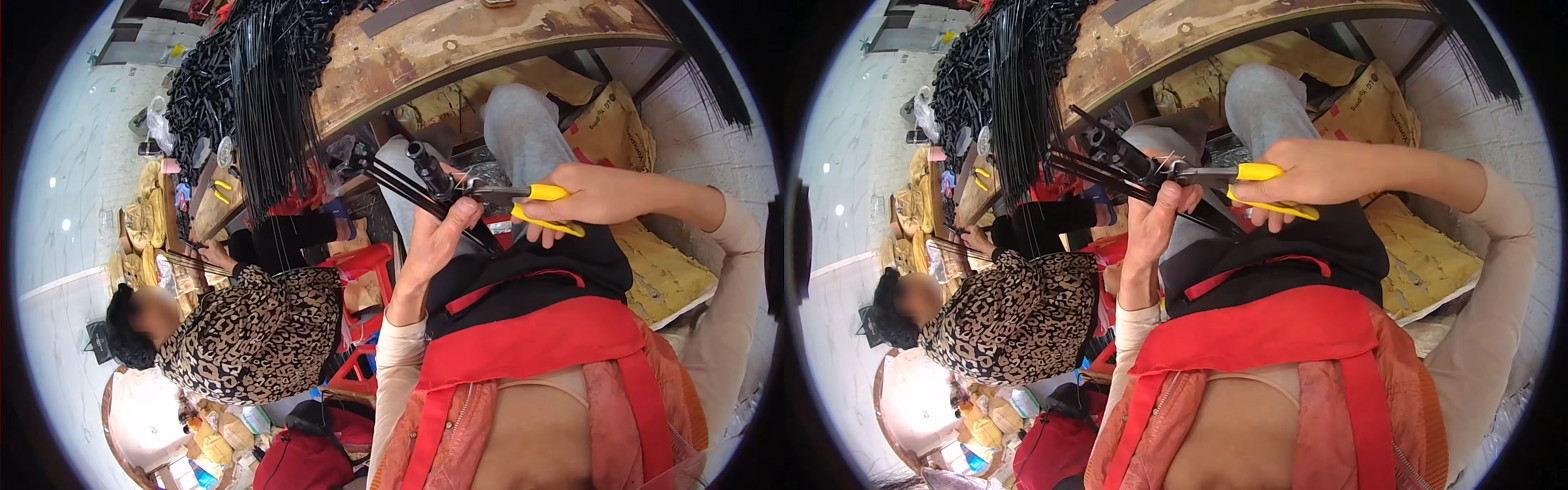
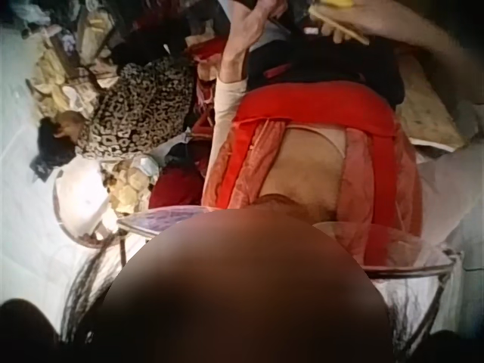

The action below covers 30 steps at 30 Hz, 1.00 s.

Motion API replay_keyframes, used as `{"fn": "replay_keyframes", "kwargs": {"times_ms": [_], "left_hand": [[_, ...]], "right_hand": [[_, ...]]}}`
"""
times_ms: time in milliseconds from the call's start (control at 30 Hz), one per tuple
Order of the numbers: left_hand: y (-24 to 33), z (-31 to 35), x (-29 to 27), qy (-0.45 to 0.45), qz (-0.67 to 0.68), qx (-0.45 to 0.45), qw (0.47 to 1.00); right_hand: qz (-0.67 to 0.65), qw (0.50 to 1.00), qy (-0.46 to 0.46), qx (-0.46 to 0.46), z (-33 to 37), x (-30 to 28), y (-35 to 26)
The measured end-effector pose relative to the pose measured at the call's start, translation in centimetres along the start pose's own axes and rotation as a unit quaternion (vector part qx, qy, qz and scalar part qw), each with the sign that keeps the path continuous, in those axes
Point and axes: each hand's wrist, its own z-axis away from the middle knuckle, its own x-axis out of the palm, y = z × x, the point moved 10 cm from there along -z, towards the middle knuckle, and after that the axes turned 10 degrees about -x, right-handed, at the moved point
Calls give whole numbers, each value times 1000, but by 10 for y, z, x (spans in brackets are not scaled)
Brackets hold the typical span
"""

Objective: Assembling industrial brushes by grouping bundles of black bristles, inserting them into a metal base, and using pliers for finishing.

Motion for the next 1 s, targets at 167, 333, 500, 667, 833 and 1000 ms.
{"fn": "replay_keyframes", "kwargs": {"times_ms": [167, 333, 500, 667, 833, 1000], "left_hand": [[-5, 1, -5, 10, -3, -11, 1000], [-10, -2, -11, -4, -9, -27, 1000], [-7, -3, -8, -39, -13, -21, 999], [-8, -1, -2, -58, -33, -34, 997], [-8, 5, -2, -60, -3, -36, 998], [0, 0, 1, -45, 23, -22, 998]], "right_hand": [[-46, 993, -52, 95, 7, -1, -14], [-38, 982, -79, 170, 8, -4, -22], [-63, 974, -125, 178, 6, 1, -18], [-144, 957, -162, 192, 13, 9, -15], [-57, 970, -94, 219, 18, 4, -13], [-29, 995, 16, 91, 7, 14, 9]]}}
